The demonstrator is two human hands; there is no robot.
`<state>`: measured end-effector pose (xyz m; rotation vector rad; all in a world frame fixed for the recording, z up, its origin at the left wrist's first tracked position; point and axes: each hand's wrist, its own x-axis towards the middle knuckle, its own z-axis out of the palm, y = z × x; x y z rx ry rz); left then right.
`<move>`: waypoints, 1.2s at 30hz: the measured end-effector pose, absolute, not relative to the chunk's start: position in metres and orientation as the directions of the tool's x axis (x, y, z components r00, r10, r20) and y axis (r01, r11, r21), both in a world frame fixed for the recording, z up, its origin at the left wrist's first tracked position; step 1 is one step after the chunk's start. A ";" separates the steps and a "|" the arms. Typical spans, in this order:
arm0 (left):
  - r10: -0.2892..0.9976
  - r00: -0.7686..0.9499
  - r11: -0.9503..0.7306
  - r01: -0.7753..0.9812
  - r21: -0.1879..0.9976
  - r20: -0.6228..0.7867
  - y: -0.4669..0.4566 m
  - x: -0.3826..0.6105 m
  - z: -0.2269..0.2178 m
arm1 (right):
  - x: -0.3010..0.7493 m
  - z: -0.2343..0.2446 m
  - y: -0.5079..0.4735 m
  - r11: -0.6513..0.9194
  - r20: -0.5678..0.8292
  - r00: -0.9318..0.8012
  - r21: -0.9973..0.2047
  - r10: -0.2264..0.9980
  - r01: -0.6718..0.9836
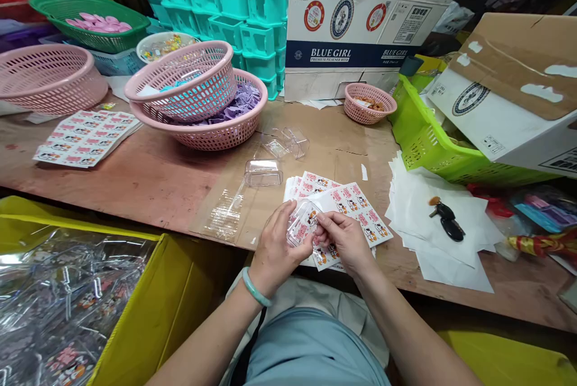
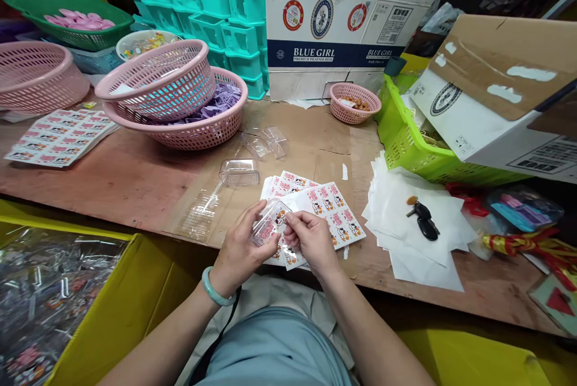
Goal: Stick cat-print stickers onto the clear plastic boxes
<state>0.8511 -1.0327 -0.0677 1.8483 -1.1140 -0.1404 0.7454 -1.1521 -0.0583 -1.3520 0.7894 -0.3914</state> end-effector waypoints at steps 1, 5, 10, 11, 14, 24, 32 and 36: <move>-0.740 0.581 -0.146 -0.630 0.763 0.338 -1.033 0.851 -0.068 | 0.745 -0.058 -1.152 0.111 -0.221 0.688 -0.973 -0.691 -0.200; -0.747 0.579 -0.151 -0.627 0.765 0.327 -1.033 0.852 -0.067 | 0.740 -0.054 -1.152 -0.378 0.092 0.715 -0.891 -0.693 -0.251; -0.745 0.591 -0.158 -0.607 0.779 0.309 -1.033 0.853 -0.065 | 0.740 -0.052 -1.154 -0.562 0.274 0.675 -0.788 -0.685 -0.250; -0.743 0.593 -0.156 -0.605 0.781 0.311 -1.034 0.853 -0.064 | 0.740 -0.053 -1.155 -0.482 0.204 0.666 -0.836 -0.717 -0.263; -0.738 0.592 -0.157 -0.618 0.771 0.324 -1.034 0.852 -0.065 | 0.742 -0.058 -1.157 -0.077 -0.149 0.691 -0.956 -0.708 -0.284; -0.741 0.547 -0.142 -0.694 0.706 0.388 -1.033 0.849 -0.070 | 0.741 -0.060 -1.156 -0.155 -0.049 0.703 -0.962 -0.709 -0.223; -0.728 0.571 -0.149 -0.672 0.726 0.379 -1.033 0.851 -0.071 | 0.746 -0.061 -1.153 -0.005 -0.149 0.673 -0.975 -0.725 -0.221; -0.718 0.563 -0.152 -0.701 0.697 0.410 -1.033 0.849 -0.072 | 0.744 -0.060 -1.156 0.052 -0.174 0.704 -0.980 -0.689 -0.191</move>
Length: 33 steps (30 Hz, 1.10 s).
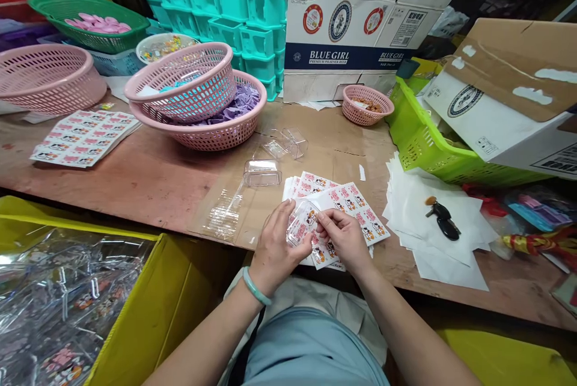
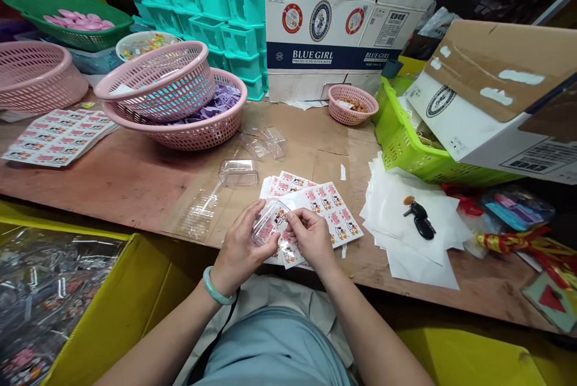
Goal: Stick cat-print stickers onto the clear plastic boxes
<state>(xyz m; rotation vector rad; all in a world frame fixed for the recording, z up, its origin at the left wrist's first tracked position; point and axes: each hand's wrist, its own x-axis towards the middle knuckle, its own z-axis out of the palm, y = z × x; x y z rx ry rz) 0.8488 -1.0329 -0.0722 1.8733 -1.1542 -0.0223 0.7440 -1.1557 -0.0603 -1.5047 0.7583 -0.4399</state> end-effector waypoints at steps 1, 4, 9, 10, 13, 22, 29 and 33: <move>-0.718 0.558 -0.149 -0.707 0.691 0.416 -1.033 0.848 -0.072 | 0.744 -0.061 -1.157 0.021 -0.150 0.701 -0.982 -0.697 -0.189; -0.726 0.549 -0.145 -0.712 0.687 0.415 -1.033 0.848 -0.071 | 0.746 -0.062 -1.158 -0.070 -0.080 0.678 -0.979 -0.731 -0.191; -0.720 0.581 -0.152 -0.666 0.730 0.380 -1.034 0.849 -0.069 | 0.751 -0.059 -1.149 -0.172 0.025 0.650 -0.971 -0.760 -0.164; -0.718 0.592 -0.152 -0.646 0.748 0.365 -1.034 0.850 -0.068 | 0.751 -0.059 -1.146 -0.187 0.041 0.654 -0.970 -0.755 -0.155; -0.714 0.652 -0.172 -0.518 0.838 0.256 -1.033 0.854 -0.066 | 0.750 -0.061 -1.142 -0.143 0.035 0.637 -0.983 -0.770 -0.119; -0.798 0.602 -0.137 -0.162 0.977 -0.012 -1.026 0.880 -0.061 | 0.752 -0.067 -1.164 -0.201 0.148 0.734 -0.979 -0.663 0.016; -0.825 0.565 -0.128 -0.183 0.975 -0.002 -1.025 0.885 -0.063 | 0.760 -0.063 -1.173 0.036 -0.034 0.815 -0.999 -0.579 -0.016; -0.822 0.569 -0.134 -0.207 0.969 0.008 -1.025 0.885 -0.062 | 0.759 -0.066 -1.174 0.061 -0.051 0.815 -0.998 -0.578 -0.019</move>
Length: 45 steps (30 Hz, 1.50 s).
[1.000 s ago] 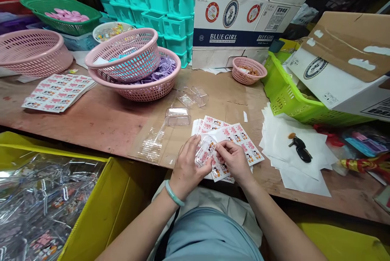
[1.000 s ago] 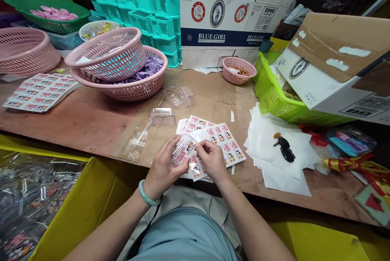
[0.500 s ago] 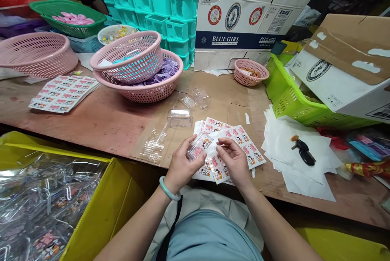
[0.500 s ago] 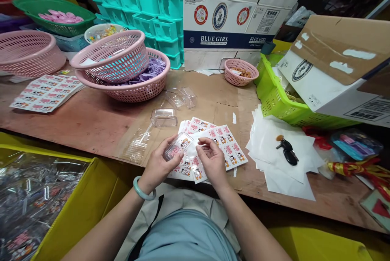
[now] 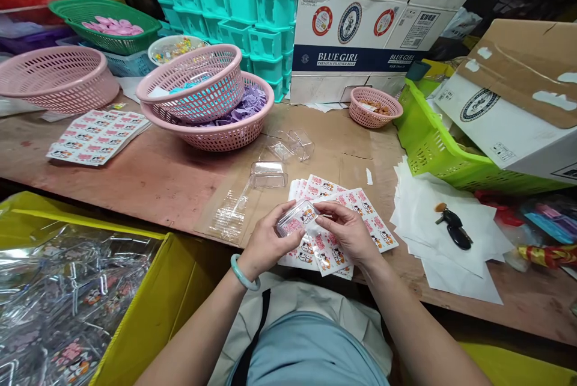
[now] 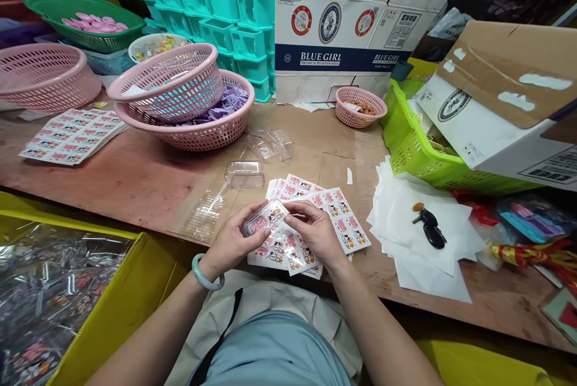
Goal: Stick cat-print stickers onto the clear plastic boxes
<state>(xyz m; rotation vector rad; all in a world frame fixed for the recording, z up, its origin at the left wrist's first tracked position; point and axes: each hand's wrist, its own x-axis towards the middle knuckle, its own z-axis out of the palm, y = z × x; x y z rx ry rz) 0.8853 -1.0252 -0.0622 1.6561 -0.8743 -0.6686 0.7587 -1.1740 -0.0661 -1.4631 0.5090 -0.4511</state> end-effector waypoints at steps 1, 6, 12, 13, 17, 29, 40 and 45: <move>-0.821 0.571 -0.138 -0.212 0.967 0.008 -1.025 0.885 -0.062 | 0.758 -0.067 -1.175 0.063 -0.052 0.814 -0.998 -0.578 -0.019; -0.826 0.564 -0.140 -0.208 0.968 0.002 -1.026 0.885 -0.062 | 0.757 -0.067 -1.176 0.003 -0.006 0.826 -1.000 -0.563 -0.006; -0.873 0.478 -0.173 -0.120 0.977 -0.096 -1.023 0.897 -0.051 | 0.751 -0.047 -1.175 -0.529 0.344 0.824 -0.846 -0.451 0.063; -0.887 0.446 -0.179 -0.102 0.979 -0.116 -1.023 0.900 -0.047 | 0.750 -0.042 -1.175 -0.621 0.403 0.832 -0.779 -0.381 0.093; -0.922 0.351 -0.192 -0.048 0.980 -0.163 -1.020 0.907 -0.039 | 0.749 -0.028 -1.179 -0.794 0.503 0.850 -0.575 -0.154 0.196; -0.938 0.312 -0.225 -0.209 0.952 -0.153 -1.028 0.905 -0.039 | 0.747 -0.015 -1.183 -0.874 0.312 0.950 -0.454 0.028 0.175; -0.945 0.268 -0.270 -0.323 0.907 -0.186 -1.030 0.906 -0.040 | 0.747 -0.018 -1.188 -0.934 0.316 0.929 -0.233 0.192 0.272; -0.941 0.286 -0.276 -0.348 0.896 -0.179 -1.028 0.902 -0.039 | 0.753 -0.022 -1.186 -0.938 0.462 0.856 -0.129 0.231 0.322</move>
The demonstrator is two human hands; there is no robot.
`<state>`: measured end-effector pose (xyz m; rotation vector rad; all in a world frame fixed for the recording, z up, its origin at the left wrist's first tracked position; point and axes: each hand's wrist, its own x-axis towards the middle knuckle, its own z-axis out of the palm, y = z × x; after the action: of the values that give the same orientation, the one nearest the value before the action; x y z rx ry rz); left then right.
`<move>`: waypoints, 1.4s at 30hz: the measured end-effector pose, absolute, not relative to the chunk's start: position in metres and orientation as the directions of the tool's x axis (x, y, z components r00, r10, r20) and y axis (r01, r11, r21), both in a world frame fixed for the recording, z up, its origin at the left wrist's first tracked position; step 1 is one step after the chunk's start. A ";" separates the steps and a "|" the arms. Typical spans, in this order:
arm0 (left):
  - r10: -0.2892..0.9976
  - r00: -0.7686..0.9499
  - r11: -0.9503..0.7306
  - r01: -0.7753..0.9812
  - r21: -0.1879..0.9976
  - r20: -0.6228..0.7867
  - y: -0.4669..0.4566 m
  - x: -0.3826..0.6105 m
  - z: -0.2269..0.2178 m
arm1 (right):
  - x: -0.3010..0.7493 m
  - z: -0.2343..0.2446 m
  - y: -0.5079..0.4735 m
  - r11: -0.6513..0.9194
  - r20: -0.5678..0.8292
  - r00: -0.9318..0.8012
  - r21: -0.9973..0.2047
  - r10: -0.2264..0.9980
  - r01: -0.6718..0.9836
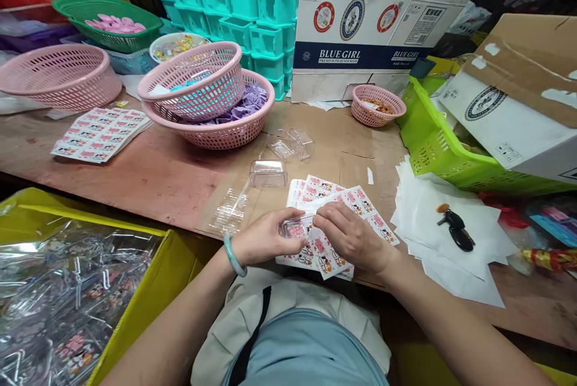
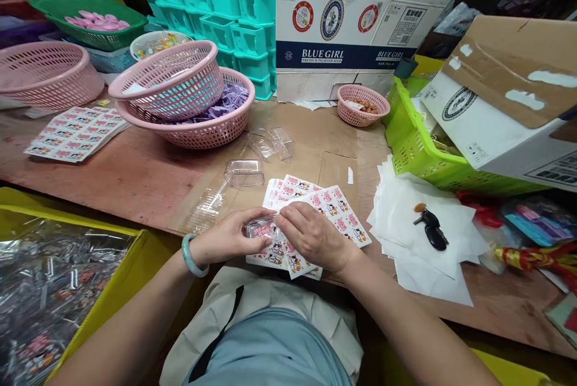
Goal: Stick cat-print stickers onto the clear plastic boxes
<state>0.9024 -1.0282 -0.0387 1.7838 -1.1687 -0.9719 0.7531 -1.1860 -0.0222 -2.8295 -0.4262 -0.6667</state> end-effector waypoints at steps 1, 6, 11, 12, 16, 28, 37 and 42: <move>-0.934 0.312 -0.283 -0.342 0.896 -0.175 -1.027 0.900 -0.038 | 0.753 -0.024 -1.185 -0.931 0.505 0.845 -0.190 0.179 0.311; -0.871 0.474 -0.296 -0.296 0.908 -0.130 -1.020 0.883 -0.040 | 0.745 -0.033 -1.169 -0.647 0.347 0.818 -0.761 -0.459 -0.041; -0.827 0.561 -0.266 -0.318 0.910 -0.046 -1.020 0.867 -0.044 | 0.743 -0.037 -1.151 -0.238 -0.031 0.745 -0.938 -0.666 -0.251; -0.819 0.573 -0.271 -0.331 0.904 -0.036 -1.021 0.866 -0.044 | 0.744 -0.038 -1.150 -0.176 -0.079 0.729 -0.947 -0.680 -0.267; -0.810 0.587 -0.281 -0.386 0.879 -0.002 -1.021 0.862 -0.043 | 0.751 -0.037 -1.150 -0.085 -0.160 0.689 -0.948 -0.706 -0.307; -0.794 0.607 -0.252 -0.361 0.898 0.021 -1.019 0.861 -0.046 | 0.747 -0.027 -1.127 -0.802 0.541 0.765 -0.595 -0.349 0.055; -0.788 0.615 -0.246 -0.347 0.905 0.022 -1.017 0.861 -0.046 | 0.751 -0.035 -1.132 -0.293 0.128 0.706 -0.949 -0.697 -0.118; -0.805 0.593 -0.254 -0.310 0.916 -0.023 -1.015 0.864 -0.045 | 0.752 -0.029 -1.128 -0.783 0.555 0.724 -0.621 -0.408 0.035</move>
<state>0.8642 -1.0151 -0.0454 1.8250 -0.9049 -0.6219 0.7515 -1.1277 -0.0292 -2.3088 0.2820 -0.9383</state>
